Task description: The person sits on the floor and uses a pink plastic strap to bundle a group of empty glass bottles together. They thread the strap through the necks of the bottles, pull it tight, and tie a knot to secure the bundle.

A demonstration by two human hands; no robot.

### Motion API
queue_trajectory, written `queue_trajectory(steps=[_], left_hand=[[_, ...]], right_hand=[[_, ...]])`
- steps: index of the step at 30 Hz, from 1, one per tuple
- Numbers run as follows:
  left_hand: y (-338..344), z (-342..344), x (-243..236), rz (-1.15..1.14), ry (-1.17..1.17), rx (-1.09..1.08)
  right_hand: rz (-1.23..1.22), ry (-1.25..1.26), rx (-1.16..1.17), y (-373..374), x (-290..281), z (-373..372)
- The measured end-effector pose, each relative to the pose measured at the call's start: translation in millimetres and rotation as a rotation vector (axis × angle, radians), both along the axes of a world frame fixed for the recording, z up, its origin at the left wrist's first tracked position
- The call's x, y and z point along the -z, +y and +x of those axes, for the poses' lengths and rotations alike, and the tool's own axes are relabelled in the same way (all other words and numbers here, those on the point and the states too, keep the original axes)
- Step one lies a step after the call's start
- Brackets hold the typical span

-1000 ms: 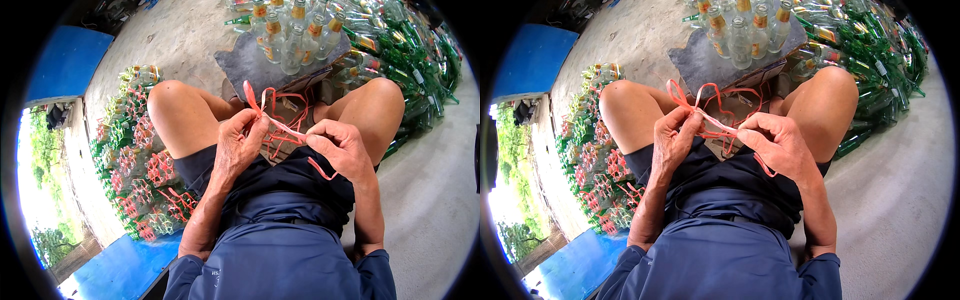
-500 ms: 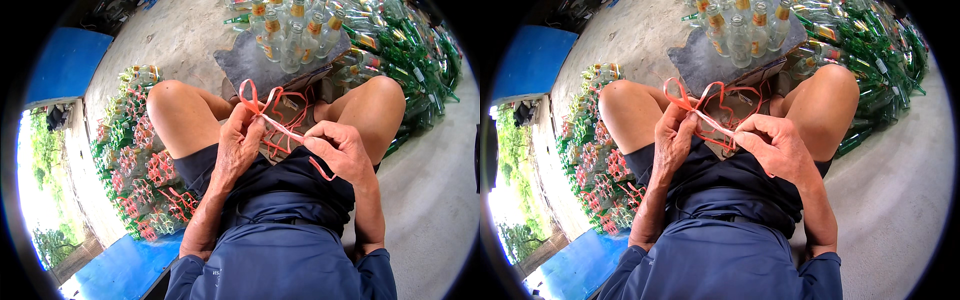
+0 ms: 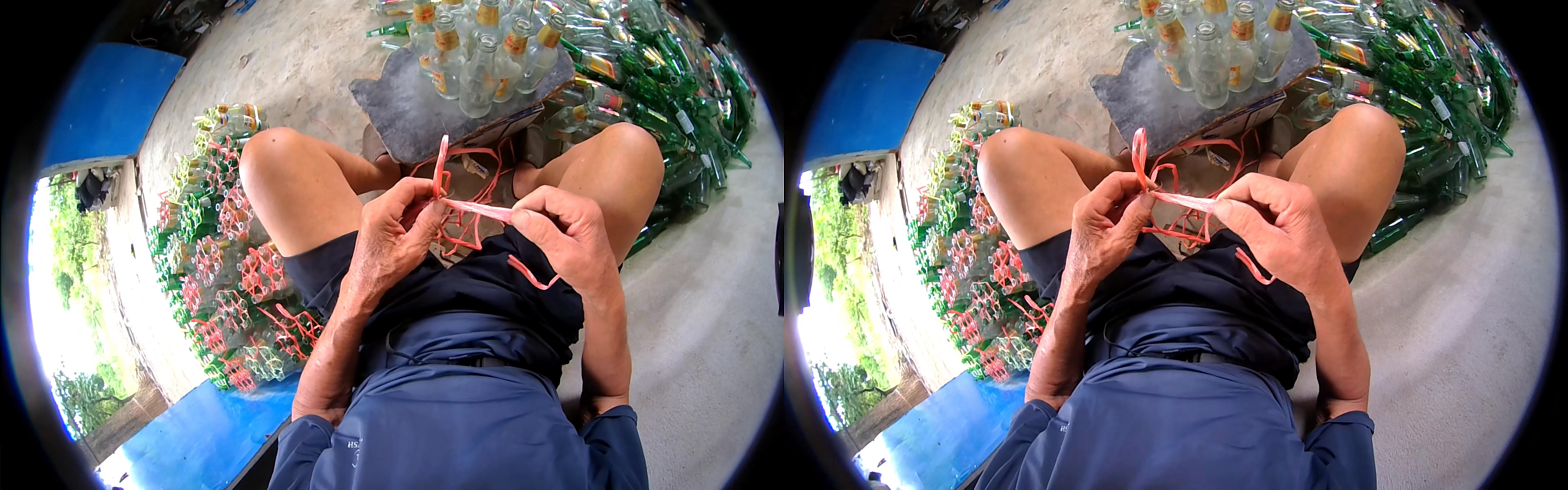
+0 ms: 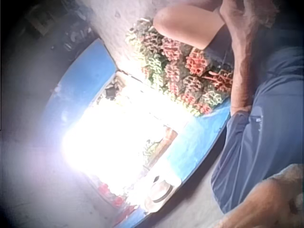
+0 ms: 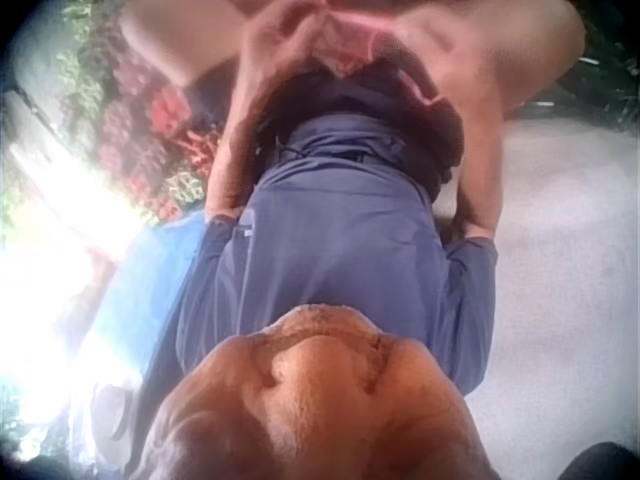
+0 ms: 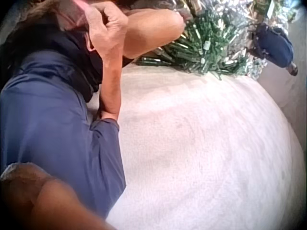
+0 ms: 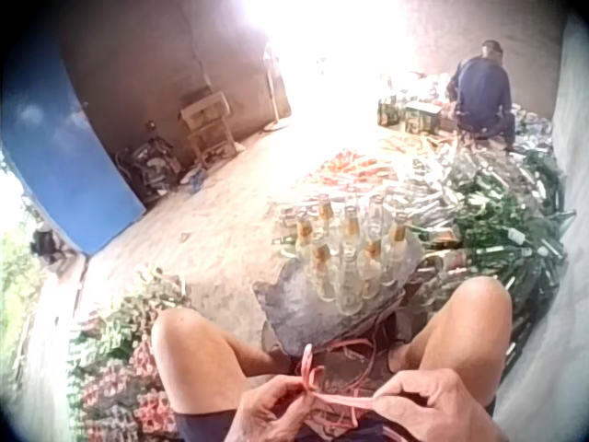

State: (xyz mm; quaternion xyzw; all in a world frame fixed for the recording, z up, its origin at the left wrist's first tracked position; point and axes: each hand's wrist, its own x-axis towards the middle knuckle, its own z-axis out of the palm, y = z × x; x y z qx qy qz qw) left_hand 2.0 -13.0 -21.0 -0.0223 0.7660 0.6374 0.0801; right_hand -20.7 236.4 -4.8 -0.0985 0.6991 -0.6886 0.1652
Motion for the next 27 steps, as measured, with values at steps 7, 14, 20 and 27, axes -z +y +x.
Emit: queue_trajectory(steps=[7, 14, 20, 27], left_hand=[[1.1, 1.9, -3.2, -0.331, 0.205, 0.042], [-1.3, 4.1, 4.2, -0.474, 0.457, -0.04], [-4.1, 6.5, 3.7, -0.527, 0.472, -0.033], [-2.6, 5.1, 6.7, -0.514, 0.53, -0.02]], right_hand=[[0.043, -0.034, 0.095, 14.7, 2.1, -9.1], [0.069, -0.013, 0.169, 31.0, -1.2, -7.8], [0.102, -0.022, 0.301, 55.3, -10.7, -5.8], [0.106, 0.017, 0.355, 80.4, -13.4, -11.2]])
